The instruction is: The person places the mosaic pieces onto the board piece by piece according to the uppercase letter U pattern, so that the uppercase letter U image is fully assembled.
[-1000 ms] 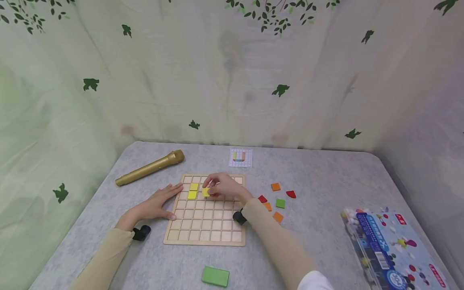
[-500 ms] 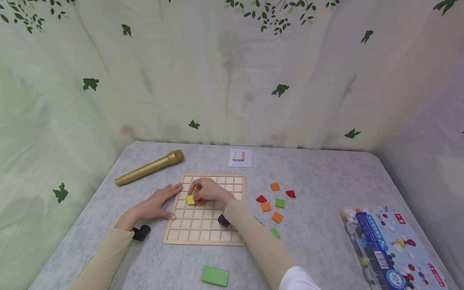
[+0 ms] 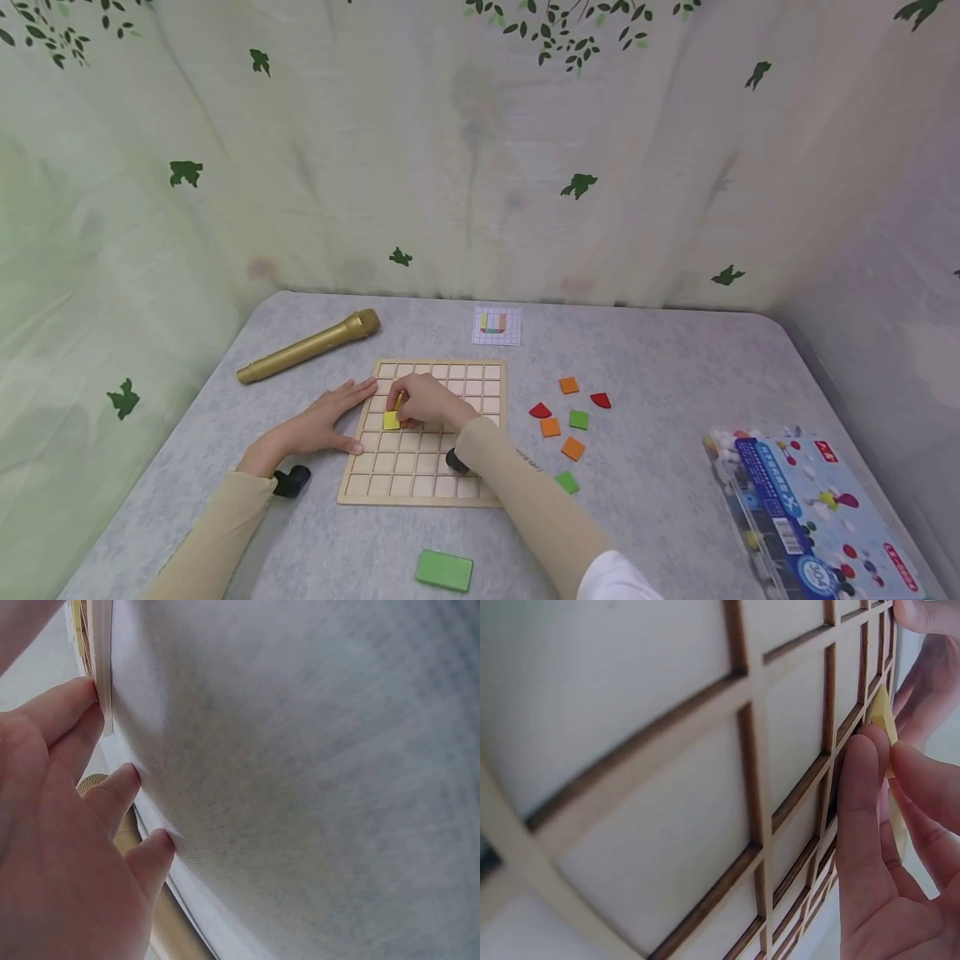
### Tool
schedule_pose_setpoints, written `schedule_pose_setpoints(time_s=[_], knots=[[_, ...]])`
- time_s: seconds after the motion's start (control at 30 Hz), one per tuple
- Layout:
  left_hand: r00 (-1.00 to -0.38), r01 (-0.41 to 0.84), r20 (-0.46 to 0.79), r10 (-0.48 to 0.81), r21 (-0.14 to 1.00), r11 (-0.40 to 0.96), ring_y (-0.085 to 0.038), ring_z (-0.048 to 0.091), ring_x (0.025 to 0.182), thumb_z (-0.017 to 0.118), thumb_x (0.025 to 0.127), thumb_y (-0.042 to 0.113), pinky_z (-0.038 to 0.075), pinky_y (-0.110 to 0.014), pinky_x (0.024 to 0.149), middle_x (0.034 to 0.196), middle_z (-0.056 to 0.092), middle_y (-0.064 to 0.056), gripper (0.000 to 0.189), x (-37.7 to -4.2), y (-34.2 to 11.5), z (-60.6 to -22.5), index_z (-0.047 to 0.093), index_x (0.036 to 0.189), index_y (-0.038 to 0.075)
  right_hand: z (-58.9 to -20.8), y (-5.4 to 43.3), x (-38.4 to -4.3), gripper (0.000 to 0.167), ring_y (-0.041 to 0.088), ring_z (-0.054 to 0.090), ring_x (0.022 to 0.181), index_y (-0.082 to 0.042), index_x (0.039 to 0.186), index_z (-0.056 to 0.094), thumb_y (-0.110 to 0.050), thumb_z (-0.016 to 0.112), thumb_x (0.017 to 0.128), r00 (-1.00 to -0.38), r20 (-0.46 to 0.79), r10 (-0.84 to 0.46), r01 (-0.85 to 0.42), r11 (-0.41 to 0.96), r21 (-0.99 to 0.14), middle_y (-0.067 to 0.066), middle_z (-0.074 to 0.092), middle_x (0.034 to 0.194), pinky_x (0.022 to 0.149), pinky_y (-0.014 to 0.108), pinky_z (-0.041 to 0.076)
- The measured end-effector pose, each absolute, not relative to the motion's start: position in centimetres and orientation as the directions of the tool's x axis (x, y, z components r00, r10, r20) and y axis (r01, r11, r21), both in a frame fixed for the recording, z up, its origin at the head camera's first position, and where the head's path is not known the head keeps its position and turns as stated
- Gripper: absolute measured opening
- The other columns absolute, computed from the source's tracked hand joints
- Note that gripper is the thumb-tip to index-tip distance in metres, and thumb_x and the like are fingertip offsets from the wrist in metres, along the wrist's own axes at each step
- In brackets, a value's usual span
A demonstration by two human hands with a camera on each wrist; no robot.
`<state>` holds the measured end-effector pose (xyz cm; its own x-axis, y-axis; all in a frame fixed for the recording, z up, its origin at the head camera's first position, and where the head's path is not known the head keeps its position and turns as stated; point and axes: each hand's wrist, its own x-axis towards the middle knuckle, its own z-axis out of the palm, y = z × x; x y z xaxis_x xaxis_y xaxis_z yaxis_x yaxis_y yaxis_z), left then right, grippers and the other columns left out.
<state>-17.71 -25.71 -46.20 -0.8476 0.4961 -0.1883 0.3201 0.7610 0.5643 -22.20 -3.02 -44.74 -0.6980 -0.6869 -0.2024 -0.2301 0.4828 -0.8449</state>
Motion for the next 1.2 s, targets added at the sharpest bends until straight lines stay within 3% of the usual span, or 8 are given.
schedule_pose_setpoints(time_s=[0.37, 0.7, 0.9, 1.2], knots=[[-0.846, 0.318, -0.195, 0.496, 0.563, 0.763, -0.043, 0.006, 0.142, 0.078, 0.076, 0.042, 0.003, -0.063, 0.110, 0.157, 0.018, -0.016, 0.101, -17.8, -25.6, -46.1, 0.023, 0.151, 0.002, -44.9, -2.6, -22.0, 0.011, 0.016, 0.065, 0.062, -0.002, 0.088, 0.067, 0.007, 0.061, 0.086, -0.725, -0.177, -0.666, -0.210, 0.458, -0.864, 0.007, 0.067, 0.070, 0.058, 0.025, 0.054], [-0.849, 0.308, -0.204, 0.487, 0.559, 0.770, -0.042, 0.005, 0.142, 0.078, 0.076, 0.043, 0.002, -0.062, 0.110, 0.157, 0.018, -0.015, 0.101, -17.8, -25.5, -46.0, 0.023, 0.151, 0.003, -44.8, -1.4, -22.3, 0.012, 0.023, 0.068, 0.072, 0.002, 0.098, 0.067, 0.004, 0.059, 0.090, -0.727, -0.161, -0.668, -0.132, 0.365, -0.921, 0.012, 0.068, 0.080, 0.065, 0.029, 0.057], [-0.850, 0.298, -0.214, 0.482, 0.559, 0.774, -0.042, 0.004, 0.142, 0.077, 0.076, 0.044, 0.002, -0.061, 0.111, 0.157, 0.017, -0.014, 0.101, -17.9, -25.4, -46.1, 0.023, 0.152, 0.004, -44.5, 1.2, -22.9, 0.017, 0.025, 0.066, 0.079, 0.007, 0.106, 0.064, 0.000, 0.057, 0.092, -0.705, -0.142, -0.695, -0.059, 0.257, -0.965, 0.015, 0.065, 0.089, 0.073, 0.034, 0.056], [-0.850, 0.302, -0.207, 0.484, 0.561, 0.771, -0.042, 0.005, 0.142, 0.078, 0.075, 0.043, 0.002, -0.060, 0.111, 0.157, 0.018, -0.015, 0.102, -17.7, -25.4, -46.0, 0.023, 0.151, 0.003, -43.9, 7.3, -23.3, 0.032, 0.040, 0.063, 0.092, 0.009, 0.118, 0.058, -0.011, 0.059, 0.093, -0.693, -0.129, -0.709, -0.034, 0.211, -0.977, 0.028, 0.060, 0.105, 0.080, 0.044, 0.055]])
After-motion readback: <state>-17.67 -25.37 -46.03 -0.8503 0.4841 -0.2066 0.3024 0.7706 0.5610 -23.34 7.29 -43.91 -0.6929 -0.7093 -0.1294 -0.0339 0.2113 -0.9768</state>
